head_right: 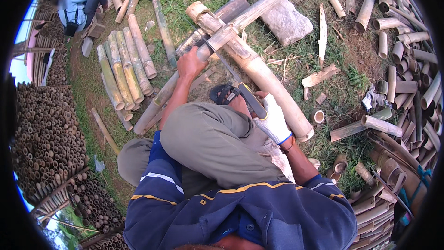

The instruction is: The person uses a hand saw to cut bamboo poles into shorter sections. They position each pole on a wooden support, saw through it, and then move the cut piece aside. The process is repeated with multiple bamboo poles.

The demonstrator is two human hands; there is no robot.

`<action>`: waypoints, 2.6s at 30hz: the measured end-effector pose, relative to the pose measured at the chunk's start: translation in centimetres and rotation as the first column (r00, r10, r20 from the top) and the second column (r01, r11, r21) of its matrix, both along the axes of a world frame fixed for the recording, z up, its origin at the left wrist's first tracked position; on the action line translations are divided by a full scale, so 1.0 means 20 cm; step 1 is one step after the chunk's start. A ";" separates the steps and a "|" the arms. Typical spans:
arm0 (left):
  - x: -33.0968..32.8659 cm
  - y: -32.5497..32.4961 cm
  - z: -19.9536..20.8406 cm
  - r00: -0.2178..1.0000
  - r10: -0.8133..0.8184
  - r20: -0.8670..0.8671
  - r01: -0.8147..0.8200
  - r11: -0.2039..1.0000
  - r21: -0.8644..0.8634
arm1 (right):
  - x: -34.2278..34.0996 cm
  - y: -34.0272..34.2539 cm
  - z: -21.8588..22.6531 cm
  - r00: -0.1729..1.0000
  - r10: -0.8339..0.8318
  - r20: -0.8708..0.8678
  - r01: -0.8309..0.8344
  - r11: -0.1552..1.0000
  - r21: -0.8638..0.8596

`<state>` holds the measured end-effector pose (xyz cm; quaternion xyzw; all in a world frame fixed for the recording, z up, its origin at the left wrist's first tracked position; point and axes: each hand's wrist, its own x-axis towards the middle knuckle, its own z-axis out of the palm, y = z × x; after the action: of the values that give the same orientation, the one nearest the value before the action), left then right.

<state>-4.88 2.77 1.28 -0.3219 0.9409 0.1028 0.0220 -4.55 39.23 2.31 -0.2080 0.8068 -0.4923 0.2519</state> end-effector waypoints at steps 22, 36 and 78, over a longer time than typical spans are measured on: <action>0.01 0.00 -0.07 0.998 -0.031 -0.048 0.026 0.994 -0.107 | 0.09 0.24 0.12 0.999 0.007 -0.041 -0.007 1.000 0.005; -0.06 0.05 -0.06 0.997 -0.068 -0.044 0.064 0.993 -0.099 | -0.19 -0.41 -0.10 0.967 -0.046 -0.249 0.007 0.988 -0.157; 0.05 -0.04 -0.20 0.971 -0.030 -0.236 0.040 0.998 0.039 | -0.16 -0.36 -0.05 0.974 0.024 -0.224 -0.056 0.989 -0.136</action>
<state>-3.97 1.92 -2.77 -0.2902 0.9400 0.1605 -0.0809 -7.69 31.95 1.24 -0.2951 0.7885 -0.5169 0.1549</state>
